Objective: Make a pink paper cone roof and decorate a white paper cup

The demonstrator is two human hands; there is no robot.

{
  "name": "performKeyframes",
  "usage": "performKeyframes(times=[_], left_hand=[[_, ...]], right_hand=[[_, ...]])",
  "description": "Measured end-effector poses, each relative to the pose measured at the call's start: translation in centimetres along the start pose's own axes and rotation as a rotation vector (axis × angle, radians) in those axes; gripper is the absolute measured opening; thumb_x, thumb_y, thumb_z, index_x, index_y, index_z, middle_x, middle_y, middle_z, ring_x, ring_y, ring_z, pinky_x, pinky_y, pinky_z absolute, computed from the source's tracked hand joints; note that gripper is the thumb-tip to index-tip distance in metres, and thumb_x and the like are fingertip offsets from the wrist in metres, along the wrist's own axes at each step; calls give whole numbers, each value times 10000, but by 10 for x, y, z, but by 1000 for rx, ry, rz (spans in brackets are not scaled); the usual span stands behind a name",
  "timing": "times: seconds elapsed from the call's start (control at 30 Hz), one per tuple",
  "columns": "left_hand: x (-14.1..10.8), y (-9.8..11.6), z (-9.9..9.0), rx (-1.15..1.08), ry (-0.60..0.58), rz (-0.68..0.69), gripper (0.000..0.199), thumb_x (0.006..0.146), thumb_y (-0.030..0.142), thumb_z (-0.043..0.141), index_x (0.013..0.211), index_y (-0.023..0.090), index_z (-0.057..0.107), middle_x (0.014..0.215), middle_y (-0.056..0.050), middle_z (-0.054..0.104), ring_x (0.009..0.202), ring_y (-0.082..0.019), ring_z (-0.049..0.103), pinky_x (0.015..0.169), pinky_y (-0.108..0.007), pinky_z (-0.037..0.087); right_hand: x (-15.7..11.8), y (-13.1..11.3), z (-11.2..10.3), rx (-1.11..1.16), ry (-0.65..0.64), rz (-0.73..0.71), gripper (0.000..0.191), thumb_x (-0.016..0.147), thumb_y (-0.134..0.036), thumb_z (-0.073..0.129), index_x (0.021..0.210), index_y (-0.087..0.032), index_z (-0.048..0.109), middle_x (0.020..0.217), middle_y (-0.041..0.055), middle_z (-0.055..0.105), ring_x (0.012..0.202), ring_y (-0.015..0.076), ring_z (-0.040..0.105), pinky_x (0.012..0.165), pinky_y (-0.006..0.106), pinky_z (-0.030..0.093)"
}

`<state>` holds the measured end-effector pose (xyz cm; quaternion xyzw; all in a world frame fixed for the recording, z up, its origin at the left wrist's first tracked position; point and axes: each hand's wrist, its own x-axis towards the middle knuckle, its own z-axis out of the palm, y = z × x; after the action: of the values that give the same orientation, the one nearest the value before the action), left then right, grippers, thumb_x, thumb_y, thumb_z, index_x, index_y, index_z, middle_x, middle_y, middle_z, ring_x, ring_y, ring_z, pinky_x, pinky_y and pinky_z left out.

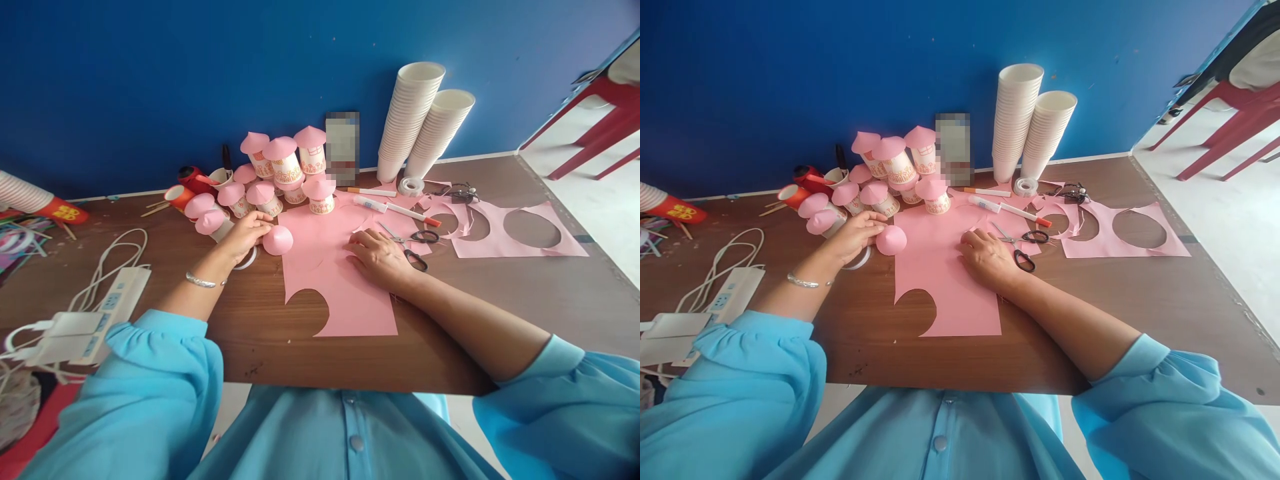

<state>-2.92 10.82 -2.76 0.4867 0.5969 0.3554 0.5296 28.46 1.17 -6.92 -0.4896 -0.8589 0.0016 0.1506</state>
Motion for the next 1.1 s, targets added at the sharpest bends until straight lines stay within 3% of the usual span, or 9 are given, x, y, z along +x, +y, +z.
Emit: performKeyframes(times=[0.13, 0.27, 0.33, 0.43, 0.6, 0.73, 0.8, 0.97, 1.1], left_hand=[[-3, 0, -5, 118, 66, 164, 159, 752, 156, 718, 902, 182, 671, 966, -63, 737, 918, -184, 679, 877, -327, 539], [-27, 8, 7, 444, 178, 569, 169, 865, 198, 648, 1025, 223, 696, 1163, -79, 711, 1087, -238, 649, 1049, -402, 498], [-39, 12, 21, 581, 58, 702, 198, 915, 212, 597, 1073, 234, 715, 1205, -87, 714, 1158, -262, 640, 1093, -422, 475], [-44, 10, 46, 750, -189, 722, 187, 923, 227, 587, 1021, 229, 747, 1118, -93, 751, 1084, -288, 677, 1061, -459, 502], [-32, -3, 70, 833, -240, 720, 288, 921, 174, 536, 1106, 237, 749, 1281, -112, 730, 1235, -324, 645, 1111, -497, 483], [-38, -5, 66, 829, -189, 797, 335, 959, 186, 487, 1201, 219, 716, 1317, -124, 712, 1276, -311, 633, 1121, -485, 482], [-45, -6, 61, 847, -177, 816, 336, 974, 198, 482, 1230, 206, 700, 1317, -128, 709, 1262, -306, 641, 1103, -478, 497], [-58, -16, 53, 858, -146, 867, 301, 1005, 220, 486, 1213, 231, 703, 1260, -110, 738, 1188, -292, 677, 1124, -499, 478], [-63, -29, 51, 854, -155, 850, 276, 989, 222, 534, 1201, 248, 709, 1245, -107, 751, 1175, -296, 698, 1048, -481, 547]], right_hand=[[1, 0, 0, -9, -4, 17, 210, 997, -183, 572, 1061, -200, 771, 1149, 123, 712, 1033, 270, 595, 797, 370, 472], [1, 0, 0, -20, 31, 16, 254, 1001, -142, 521, 953, -203, 763, 1052, 96, 727, 947, 236, 600, 738, 336, 439], [1, 1, 1, -25, 45, 13, 270, 1003, -138, 503, 900, -197, 745, 985, 94, 718, 900, 228, 591, 712, 329, 417], [2, 0, 2, -37, 45, 14, 257, 990, -128, 505, 855, -182, 717, 915, 102, 691, 853, 224, 569, 680, 325, 387], [3, 0, -4, -79, 59, 42, 240, 975, -109, 500, 852, -173, 695, 906, 112, 684, 841, 225, 565, 684, 329, 381], [-4, 3, -25, -80, 113, 98, 198, 990, -141, 505, 1036, -166, 696, 1011, 106, 717, 919, 231, 621, 663, 329, 386], [-9, 7, -37, -83, 73, 105, 178, 992, -200, 562, 1118, -172, 685, 1052, 97, 724, 929, 234, 639, 612, 328, 361], [-23, 15, -43, -155, -80, 97, 102, 974, -237, 635, 995, -178, 715, 1052, 103, 730, 933, 246, 653, 601, 332, 362], [-35, 16, -34, -202, -30, 50, 169, 1013, -263, 583, 961, -174, 718, 1002, 102, 728, 873, 238, 636, 628, 351, 388]])
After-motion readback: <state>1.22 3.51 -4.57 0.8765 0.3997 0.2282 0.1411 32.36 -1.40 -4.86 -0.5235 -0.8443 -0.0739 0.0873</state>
